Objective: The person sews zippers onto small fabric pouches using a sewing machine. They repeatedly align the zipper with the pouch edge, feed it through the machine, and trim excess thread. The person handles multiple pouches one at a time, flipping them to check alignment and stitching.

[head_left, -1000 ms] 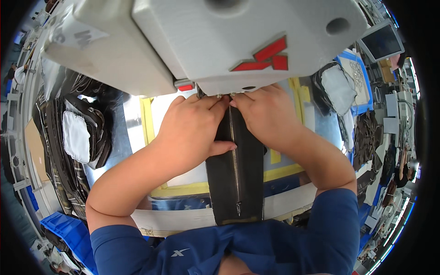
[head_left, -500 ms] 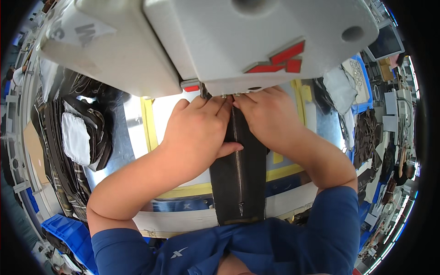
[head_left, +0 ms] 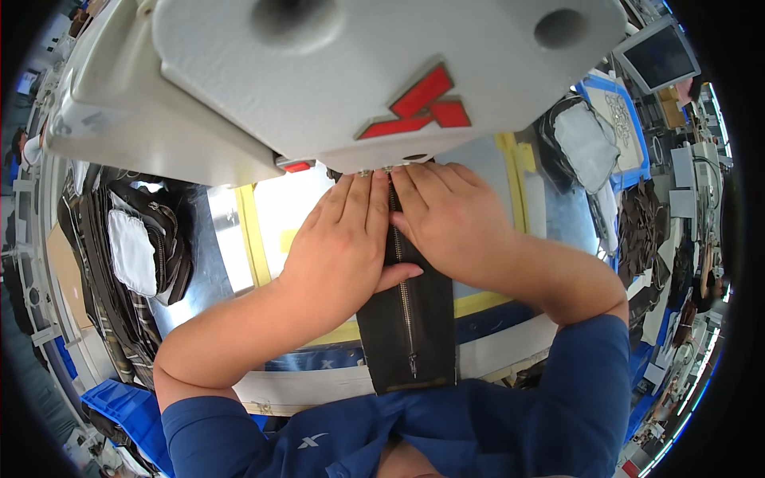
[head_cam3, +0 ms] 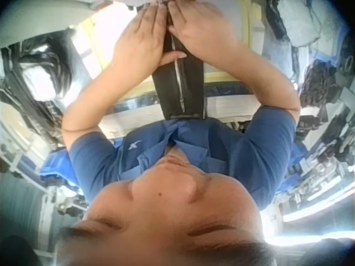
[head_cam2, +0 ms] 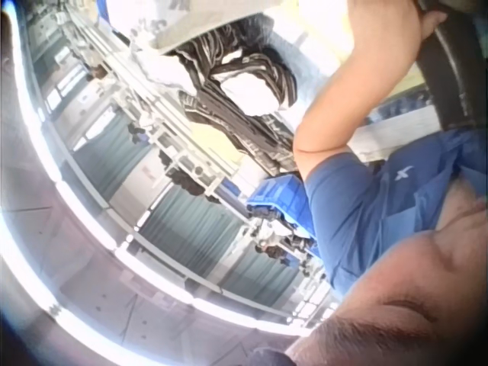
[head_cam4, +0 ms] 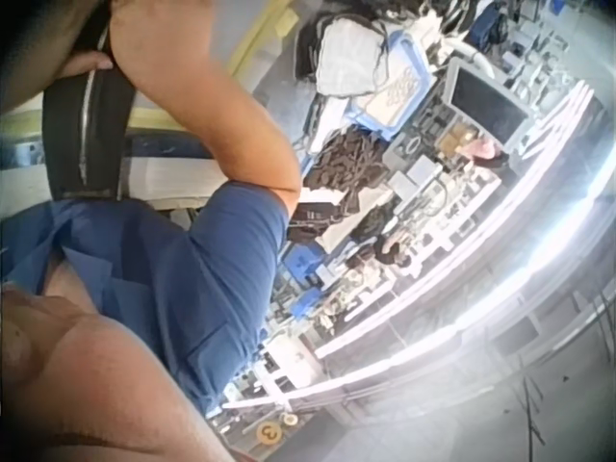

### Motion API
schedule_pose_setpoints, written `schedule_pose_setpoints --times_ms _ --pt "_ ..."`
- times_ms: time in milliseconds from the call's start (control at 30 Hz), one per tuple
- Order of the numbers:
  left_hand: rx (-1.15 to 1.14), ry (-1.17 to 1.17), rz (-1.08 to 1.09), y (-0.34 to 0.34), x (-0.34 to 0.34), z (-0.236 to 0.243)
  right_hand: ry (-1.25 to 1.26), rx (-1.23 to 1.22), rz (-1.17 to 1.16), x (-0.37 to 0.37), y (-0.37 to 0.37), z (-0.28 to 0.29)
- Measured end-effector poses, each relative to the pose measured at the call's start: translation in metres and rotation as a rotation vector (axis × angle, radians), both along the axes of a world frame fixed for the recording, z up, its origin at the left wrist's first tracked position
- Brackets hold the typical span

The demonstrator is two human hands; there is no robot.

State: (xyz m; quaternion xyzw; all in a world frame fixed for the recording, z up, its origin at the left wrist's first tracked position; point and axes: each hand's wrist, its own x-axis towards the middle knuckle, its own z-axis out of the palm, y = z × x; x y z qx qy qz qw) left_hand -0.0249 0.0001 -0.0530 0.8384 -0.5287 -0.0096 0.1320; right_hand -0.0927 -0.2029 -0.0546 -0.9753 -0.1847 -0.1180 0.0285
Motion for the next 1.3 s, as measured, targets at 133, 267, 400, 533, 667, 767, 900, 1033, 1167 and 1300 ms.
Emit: schedule_pose_setpoints --times_ms 133,267,400,533,667,767,900,1033,1167,1300 --pt "0.043 0.003 -0.018 0.000 -0.004 0.000 0.074 0.014 -0.006 -0.003 0.003 0.003" --pt "0.056 0.016 -0.034 0.001 -0.005 0.000 0.107 0.040 -0.027 -0.008 0.008 0.004" --pt "0.066 -0.011 -0.025 -0.001 -0.003 -0.003 0.109 0.067 -0.053 -0.009 0.009 0.002" --pt "0.051 -0.020 -0.008 -0.003 -0.003 -0.002 0.085 0.106 -0.039 -0.006 0.006 0.001" --pt "-0.011 0.002 -0.004 -0.004 0.002 0.000 0.061 0.129 -0.028 -0.002 0.004 0.005" --pt "-0.039 -0.020 -0.008 -0.005 0.006 -0.002 0.056 0.113 -0.021 0.000 0.003 0.007" --pt "-0.057 0.006 -0.015 -0.008 0.010 -0.002 0.079 0.088 -0.026 -0.001 0.001 0.010" --pt "-0.038 0.007 -0.012 -0.010 0.010 0.002 0.057 0.106 -0.038 0.000 0.002 0.007" --pt "-0.058 0.000 -0.018 -0.011 0.011 0.003 0.047 0.070 -0.029 0.000 0.002 0.007" --pt "-0.051 0.010 -0.012 -0.011 0.010 0.002 0.047 0.071 -0.039 0.000 0.003 0.006"
